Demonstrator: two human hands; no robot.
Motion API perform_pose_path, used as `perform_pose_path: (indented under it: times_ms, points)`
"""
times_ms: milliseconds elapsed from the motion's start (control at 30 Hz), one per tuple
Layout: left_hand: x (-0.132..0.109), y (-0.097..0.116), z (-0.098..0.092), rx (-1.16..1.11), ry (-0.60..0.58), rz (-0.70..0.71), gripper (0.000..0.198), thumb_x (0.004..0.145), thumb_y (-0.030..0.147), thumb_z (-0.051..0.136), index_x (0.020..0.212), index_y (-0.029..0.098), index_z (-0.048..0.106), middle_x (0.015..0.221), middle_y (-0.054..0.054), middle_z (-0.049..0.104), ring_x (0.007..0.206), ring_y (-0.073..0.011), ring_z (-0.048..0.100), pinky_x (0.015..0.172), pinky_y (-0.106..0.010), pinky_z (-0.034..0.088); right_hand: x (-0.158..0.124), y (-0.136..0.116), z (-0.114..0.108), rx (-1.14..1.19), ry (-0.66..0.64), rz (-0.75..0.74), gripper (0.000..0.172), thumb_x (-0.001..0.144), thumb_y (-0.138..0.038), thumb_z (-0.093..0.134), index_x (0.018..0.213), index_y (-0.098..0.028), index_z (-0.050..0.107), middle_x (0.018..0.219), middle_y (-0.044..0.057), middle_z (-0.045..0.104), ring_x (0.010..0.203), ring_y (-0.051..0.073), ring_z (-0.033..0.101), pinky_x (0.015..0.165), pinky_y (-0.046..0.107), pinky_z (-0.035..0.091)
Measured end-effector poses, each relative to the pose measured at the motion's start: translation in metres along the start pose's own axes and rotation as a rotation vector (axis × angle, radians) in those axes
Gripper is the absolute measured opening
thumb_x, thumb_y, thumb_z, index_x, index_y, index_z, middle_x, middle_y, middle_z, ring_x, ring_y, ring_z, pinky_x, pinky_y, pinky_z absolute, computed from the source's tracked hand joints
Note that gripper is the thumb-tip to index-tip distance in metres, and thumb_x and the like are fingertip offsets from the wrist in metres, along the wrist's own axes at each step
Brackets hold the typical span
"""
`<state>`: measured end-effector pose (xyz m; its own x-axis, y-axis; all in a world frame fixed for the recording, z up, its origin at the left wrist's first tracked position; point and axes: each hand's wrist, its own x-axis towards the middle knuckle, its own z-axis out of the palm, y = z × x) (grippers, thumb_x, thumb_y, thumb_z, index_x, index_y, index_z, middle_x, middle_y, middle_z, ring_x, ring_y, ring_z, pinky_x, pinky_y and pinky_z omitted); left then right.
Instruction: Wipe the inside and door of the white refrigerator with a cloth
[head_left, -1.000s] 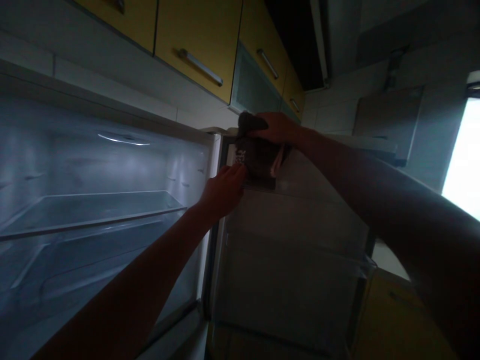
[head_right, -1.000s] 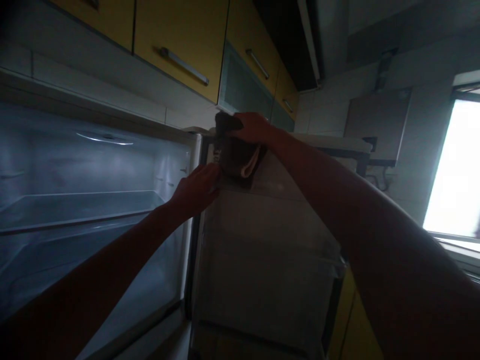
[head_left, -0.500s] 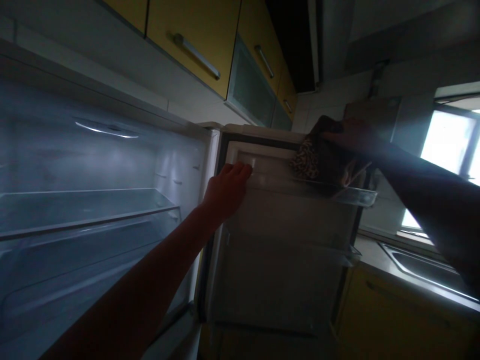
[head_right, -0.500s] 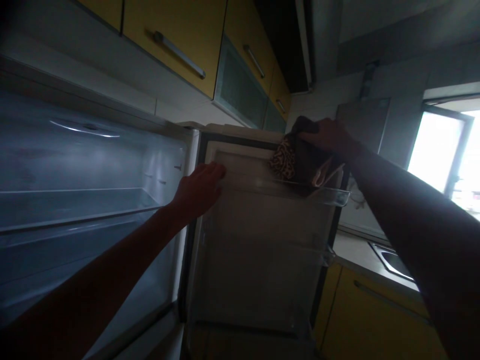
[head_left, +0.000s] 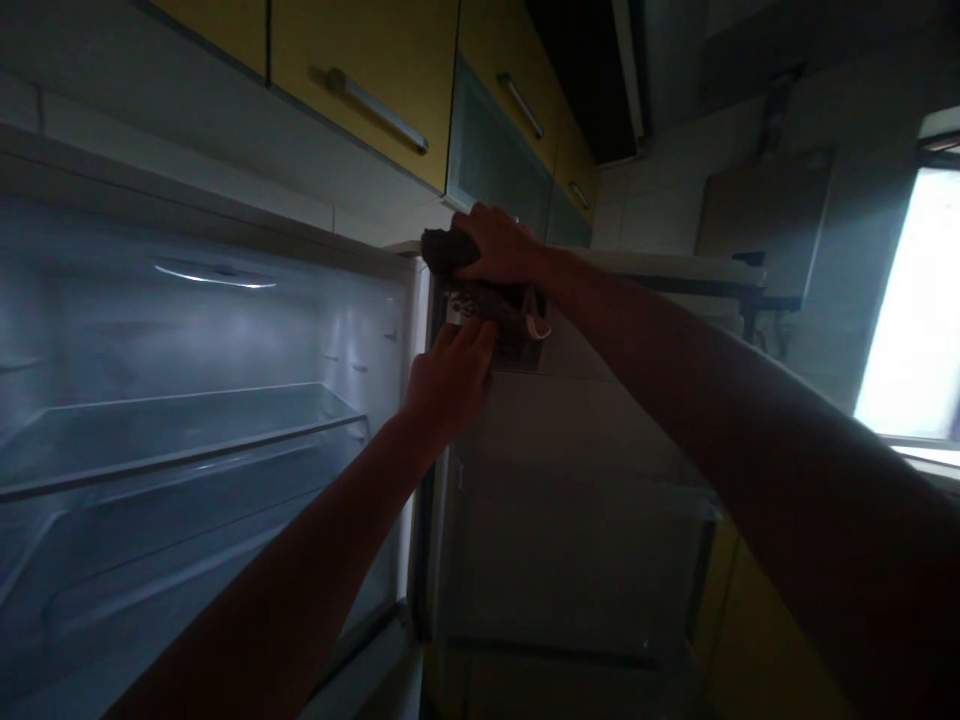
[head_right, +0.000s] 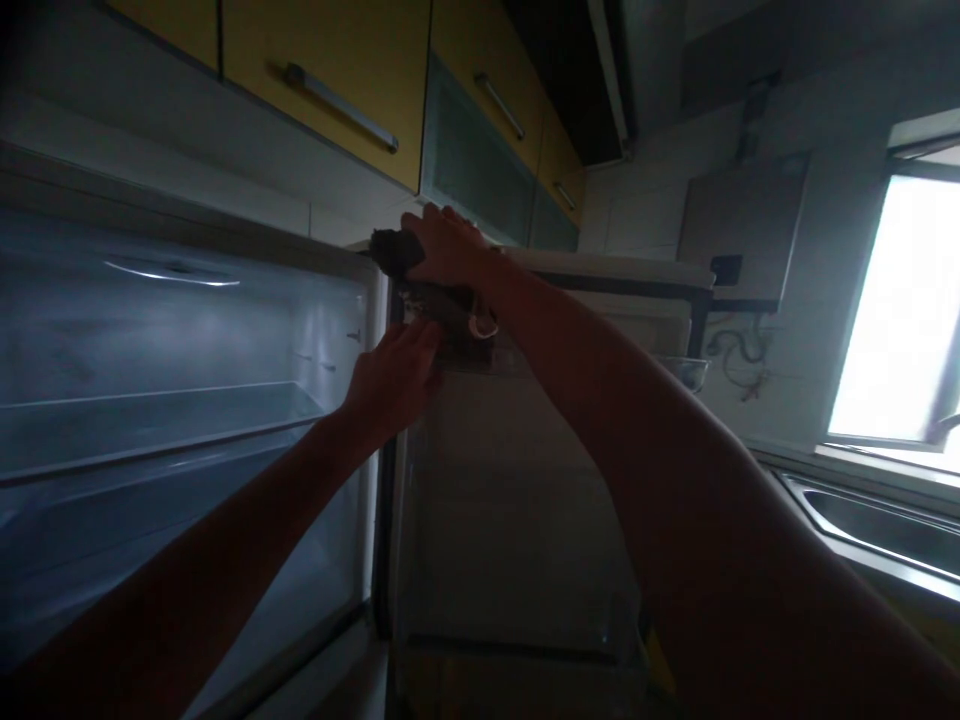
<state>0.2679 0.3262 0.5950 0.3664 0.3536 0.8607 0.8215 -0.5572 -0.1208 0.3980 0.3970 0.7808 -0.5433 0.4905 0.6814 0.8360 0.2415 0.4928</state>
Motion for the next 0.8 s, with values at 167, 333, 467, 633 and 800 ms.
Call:
perform_pose_path:
  times_ms: [167,333,467,633,800]
  points:
    - [-0.003,-0.005,-0.004,-0.031,-0.012,-0.035,0.03,0.098,0.017,0.058,0.127,0.025,0.055,0.133,-0.01,0.066,0.125,-0.0296,0.061,0.076,-0.038,0.063,-0.03,0.045,-0.028,0.081,-0.082,-0.141,0.072,0.083,-0.042,0.086,0.143,-0.018,0.056,0.147,0.016,0.058,0.135,0.034,0.053,0.12,0.048,0.039]
    - [-0.006,-0.009,-0.008,-0.089,-0.031,-0.053,0.029,0.097,0.014,0.057,0.123,0.026,0.055,0.131,-0.009,0.066,0.124,-0.0293,0.061,0.076,-0.039,0.063,-0.101,0.114,-0.077,0.118,-0.205,0.035,0.067,0.078,-0.037,0.091,0.135,-0.017,0.06,0.137,0.015,0.065,0.125,0.028,0.061,0.106,0.037,0.047]
    - [-0.006,-0.011,-0.011,-0.104,-0.034,-0.043,0.027,0.098,0.013,0.055,0.122,0.025,0.056,0.13,-0.009,0.067,0.123,-0.0297,0.061,0.073,-0.039,0.062,-0.132,0.13,-0.095,-0.001,-0.178,0.15,0.061,0.076,-0.032,0.092,0.127,-0.018,0.061,0.127,0.013,0.068,0.116,0.03,0.066,0.099,0.038,0.05]
    - [-0.006,-0.01,-0.007,-0.09,-0.009,-0.026,0.028,0.098,0.011,0.056,0.122,0.025,0.056,0.13,-0.008,0.067,0.122,-0.0292,0.062,0.072,-0.038,0.062,-0.093,0.08,-0.062,-0.138,-0.116,0.086,0.068,0.075,-0.04,0.092,0.129,-0.016,0.061,0.133,0.02,0.063,0.125,0.039,0.059,0.109,0.05,0.048]
    - [-0.005,-0.007,-0.008,-0.066,-0.015,-0.049,0.028,0.099,0.016,0.058,0.125,0.025,0.054,0.133,-0.01,0.067,0.124,-0.0297,0.061,0.076,-0.039,0.063,-0.022,0.008,-0.018,-0.107,-0.017,0.029,0.07,0.078,-0.048,0.085,0.138,-0.025,0.056,0.146,0.013,0.056,0.133,0.04,0.052,0.107,0.053,0.049]
